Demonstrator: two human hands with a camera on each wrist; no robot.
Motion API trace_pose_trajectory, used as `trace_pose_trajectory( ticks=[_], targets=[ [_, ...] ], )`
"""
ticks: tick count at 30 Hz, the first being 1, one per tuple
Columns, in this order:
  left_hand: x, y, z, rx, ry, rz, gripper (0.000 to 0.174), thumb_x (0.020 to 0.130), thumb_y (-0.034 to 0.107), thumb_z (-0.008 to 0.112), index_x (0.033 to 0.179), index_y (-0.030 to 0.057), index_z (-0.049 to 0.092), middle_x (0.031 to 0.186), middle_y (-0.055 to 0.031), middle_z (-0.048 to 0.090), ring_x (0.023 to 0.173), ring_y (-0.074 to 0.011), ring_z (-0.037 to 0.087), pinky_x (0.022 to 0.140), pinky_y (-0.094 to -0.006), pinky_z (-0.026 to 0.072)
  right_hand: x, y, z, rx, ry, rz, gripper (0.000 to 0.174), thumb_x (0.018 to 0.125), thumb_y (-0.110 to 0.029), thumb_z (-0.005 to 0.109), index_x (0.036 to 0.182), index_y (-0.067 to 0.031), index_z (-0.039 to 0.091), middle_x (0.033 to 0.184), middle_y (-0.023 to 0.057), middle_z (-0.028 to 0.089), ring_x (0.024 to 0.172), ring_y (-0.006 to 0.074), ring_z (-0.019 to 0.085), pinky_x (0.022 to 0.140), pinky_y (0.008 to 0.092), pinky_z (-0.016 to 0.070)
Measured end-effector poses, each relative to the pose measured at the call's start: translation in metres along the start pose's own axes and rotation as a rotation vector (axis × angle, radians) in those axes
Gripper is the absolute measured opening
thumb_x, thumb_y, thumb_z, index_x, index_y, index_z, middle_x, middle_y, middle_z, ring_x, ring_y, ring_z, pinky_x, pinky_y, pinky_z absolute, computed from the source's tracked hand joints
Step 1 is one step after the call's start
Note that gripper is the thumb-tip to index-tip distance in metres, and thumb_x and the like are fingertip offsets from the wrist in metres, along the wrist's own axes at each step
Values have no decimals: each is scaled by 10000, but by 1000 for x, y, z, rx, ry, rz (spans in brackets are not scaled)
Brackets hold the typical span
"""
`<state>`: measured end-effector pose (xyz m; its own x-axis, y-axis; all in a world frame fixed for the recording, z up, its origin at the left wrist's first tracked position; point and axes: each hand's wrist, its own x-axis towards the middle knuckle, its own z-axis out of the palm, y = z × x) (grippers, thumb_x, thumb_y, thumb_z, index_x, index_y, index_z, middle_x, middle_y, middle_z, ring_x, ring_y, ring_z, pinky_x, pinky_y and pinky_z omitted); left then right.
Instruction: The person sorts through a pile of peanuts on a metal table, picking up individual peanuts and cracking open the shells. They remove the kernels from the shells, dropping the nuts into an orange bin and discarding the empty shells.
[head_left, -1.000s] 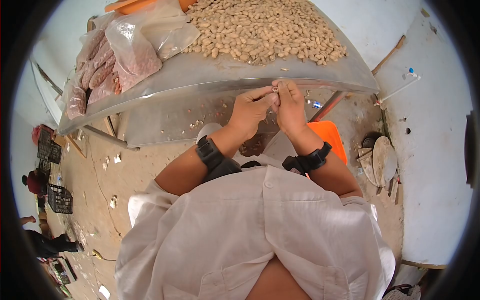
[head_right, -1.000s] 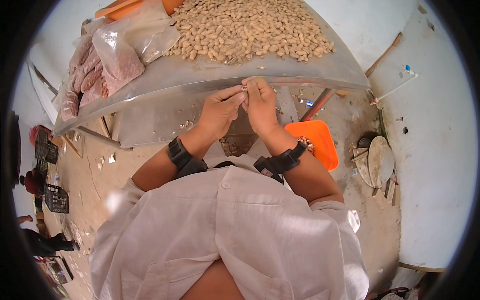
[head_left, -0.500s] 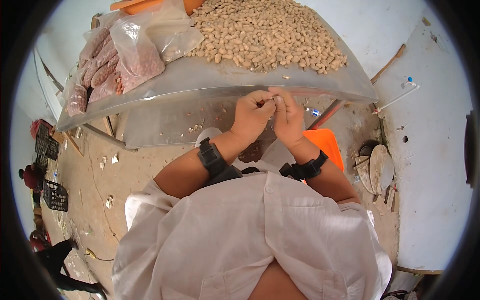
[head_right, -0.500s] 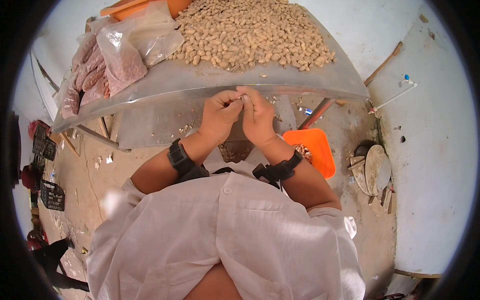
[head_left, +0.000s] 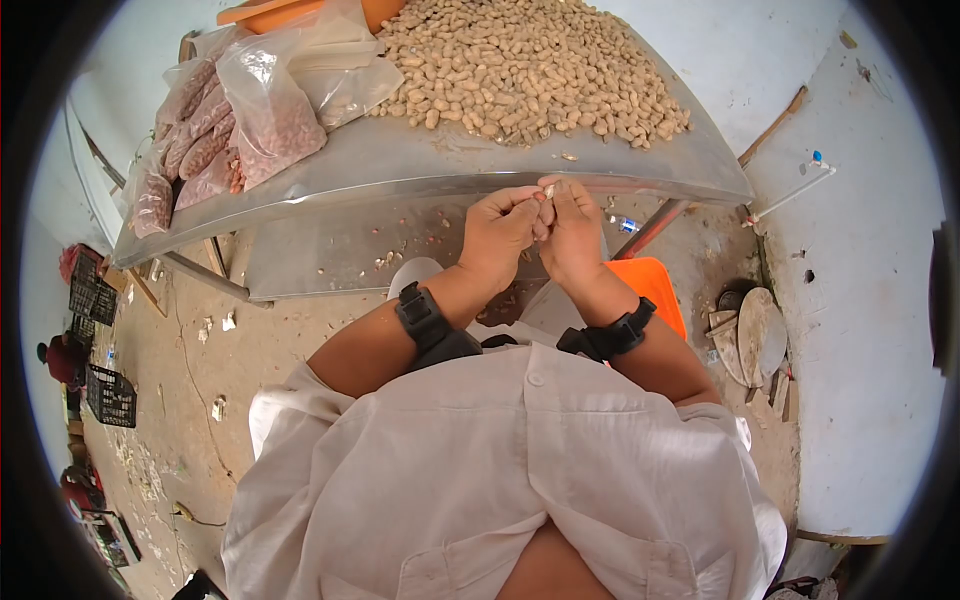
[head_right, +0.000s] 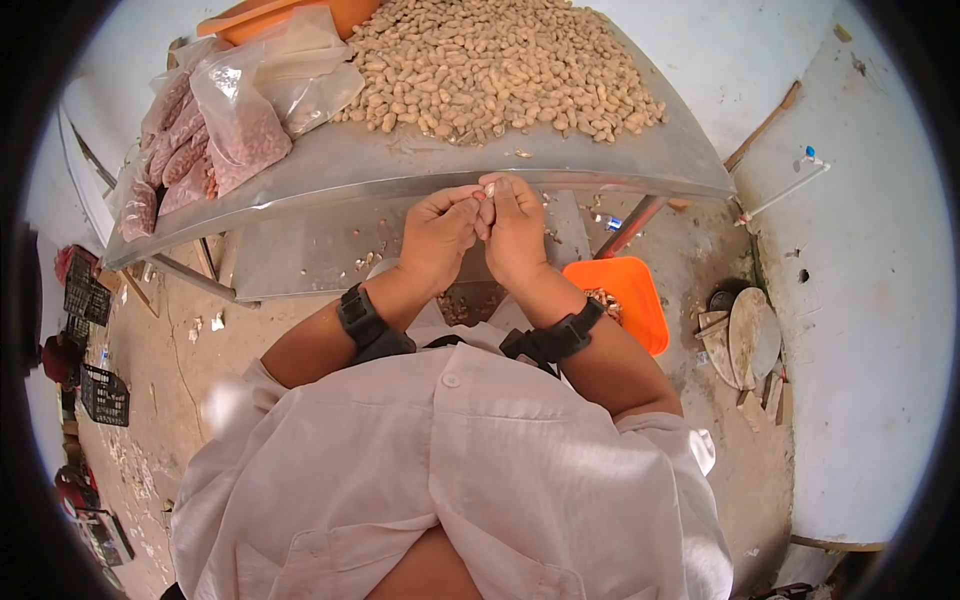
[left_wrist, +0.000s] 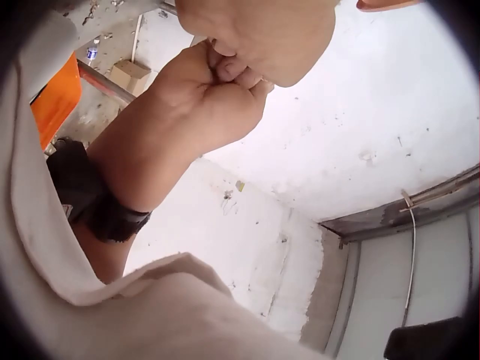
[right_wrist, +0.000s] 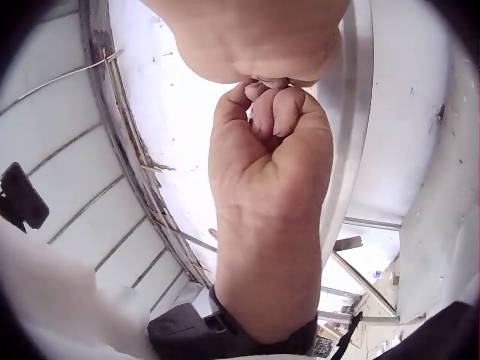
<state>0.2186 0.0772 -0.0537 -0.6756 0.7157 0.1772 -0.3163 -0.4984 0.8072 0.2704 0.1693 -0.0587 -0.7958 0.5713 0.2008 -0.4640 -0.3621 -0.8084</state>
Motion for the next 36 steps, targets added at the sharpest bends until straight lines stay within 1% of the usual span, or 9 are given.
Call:
trace_pose_trajectory(
  ticks=[6,10,13,16,19,25,31,34,36],
  targets=[
    [1,-2,-2,7,106,-48,178,888,50,507,1019,-44,585,797,-45,593,600,-73,515,474,-184,338,-4,-8,0,8,-99,70,124,933,-95,473,1007,-21,540,679,36,498,542,88,419,462,212,325],
    [1,-1,-10,14,34,-91,188,894,75,524,1021,-50,587,758,-25,571,544,-50,457,456,-183,304,-2,-2,-10,-30,-186,28,132,899,-32,510,1027,-24,540,700,50,526,539,83,431,463,200,321],
    [0,0,-14,-28,8,-116,192,900,100,539,1012,-49,589,718,-4,541,508,-37,396,443,-186,275,-2,-2,-15,-138,-238,-11,126,908,-37,488,1022,-31,542,683,31,521,509,73,414,454,202,320],
    [0,-2,-22,-108,-26,-147,197,904,128,555,999,-40,595,684,16,508,492,-30,355,434,-191,256,-4,-9,-16,-429,-252,-68,126,908,-32,487,1024,-29,538,682,2,527,517,55,419,471,201,334],
    [1,-5,-28,-158,-44,-194,192,909,148,558,983,-24,600,664,28,494,490,-29,349,427,-196,251,-8,-16,-13,-802,-299,-258,142,865,-25,552,1005,-3,545,677,15,554,596,75,500,540,225,408],
    [-2,-5,-23,-305,41,-275,176,928,175,534,877,12,578,701,10,512,499,-48,360,434,-197,274,-8,-14,-14,-885,-280,-284,156,822,-18,591,977,2,582,681,30,580,623,82,520,588,242,438],
    [1,-14,-21,-9,139,-118,196,923,187,542,872,9,606,643,12,504,507,-52,380,454,-204,315,-12,-2,-11,-757,-171,-239,95,813,-4,583,907,-2,576,667,21,568,601,82,519,553,233,429],
    [0,-14,-19,230,124,19,195,920,168,541,881,-5,621,656,-6,545,555,-57,445,498,-212,370,-12,-1,-9,-463,-133,-86,78,820,-4,562,896,-23,571,677,36,568,583,102,528,527,236,430],
    [-2,-13,-15,397,76,149,193,926,146,527,889,-17,623,691,-19,580,604,-62,488,543,-219,403,-8,4,-18,-164,-134,65,99,825,2,546,915,-31,572,694,50,572,571,116,532,515,242,431]
  ],
)
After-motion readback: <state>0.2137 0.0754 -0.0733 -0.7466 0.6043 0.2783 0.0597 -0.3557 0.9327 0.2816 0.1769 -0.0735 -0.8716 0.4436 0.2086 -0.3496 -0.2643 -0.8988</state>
